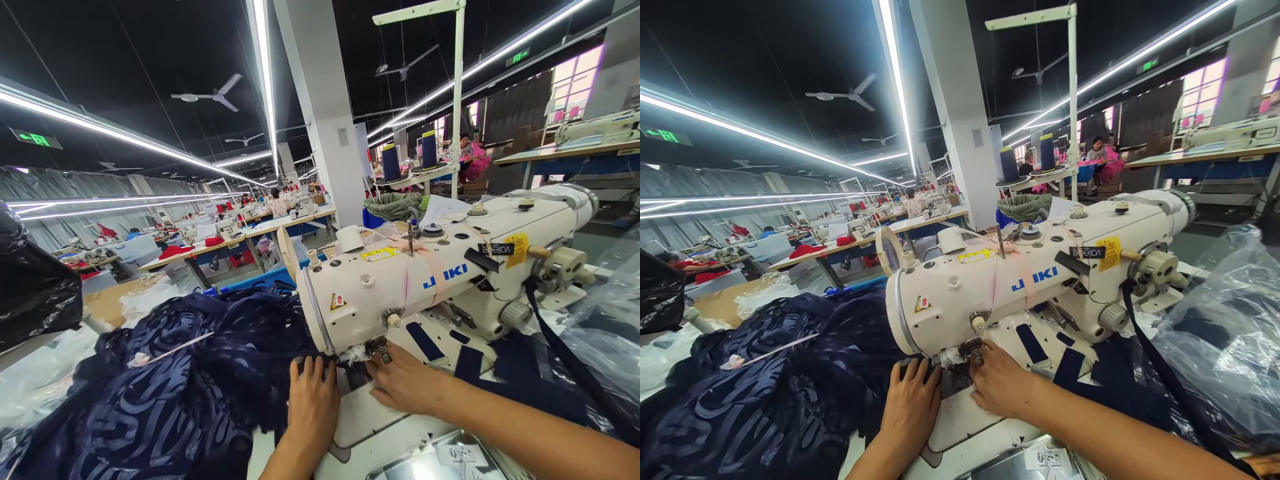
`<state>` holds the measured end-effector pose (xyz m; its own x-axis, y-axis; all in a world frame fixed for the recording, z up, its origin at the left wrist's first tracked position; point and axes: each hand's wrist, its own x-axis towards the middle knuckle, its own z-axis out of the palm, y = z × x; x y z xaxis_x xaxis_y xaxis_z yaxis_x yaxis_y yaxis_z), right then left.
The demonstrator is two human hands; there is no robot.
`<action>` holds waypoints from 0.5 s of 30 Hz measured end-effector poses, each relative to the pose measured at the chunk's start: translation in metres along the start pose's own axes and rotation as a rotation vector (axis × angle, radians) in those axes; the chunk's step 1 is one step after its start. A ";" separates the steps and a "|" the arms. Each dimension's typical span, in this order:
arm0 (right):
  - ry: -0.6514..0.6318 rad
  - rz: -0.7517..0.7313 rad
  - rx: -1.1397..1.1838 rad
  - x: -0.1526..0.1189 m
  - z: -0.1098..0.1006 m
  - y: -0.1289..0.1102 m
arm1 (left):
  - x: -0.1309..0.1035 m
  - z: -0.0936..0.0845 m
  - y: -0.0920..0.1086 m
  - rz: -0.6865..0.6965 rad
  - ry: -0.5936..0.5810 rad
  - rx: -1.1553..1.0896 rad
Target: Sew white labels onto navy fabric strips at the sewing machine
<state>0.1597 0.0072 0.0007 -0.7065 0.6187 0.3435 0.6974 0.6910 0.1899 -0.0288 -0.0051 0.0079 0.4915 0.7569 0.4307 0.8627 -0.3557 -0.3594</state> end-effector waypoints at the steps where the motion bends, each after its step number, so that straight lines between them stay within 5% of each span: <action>1: -0.030 -0.020 0.003 -0.003 -0.003 -0.001 | 0.003 0.000 -0.002 0.006 -0.020 -0.027; 4: -0.074 -0.075 0.027 -0.011 -0.006 -0.002 | 0.010 0.001 -0.007 0.027 -0.097 -0.114; 9: 0.059 -0.165 0.079 -0.013 0.003 0.010 | 0.012 0.004 -0.011 0.042 -0.134 -0.189; 15: -0.075 -0.221 0.051 -0.003 -0.007 0.011 | 0.015 0.003 -0.012 0.093 -0.119 -0.206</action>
<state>0.1703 0.0098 0.0082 -0.8497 0.4750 0.2289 0.5192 0.8296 0.2056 -0.0325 0.0120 0.0158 0.5631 0.7706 0.2984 0.8264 -0.5221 -0.2111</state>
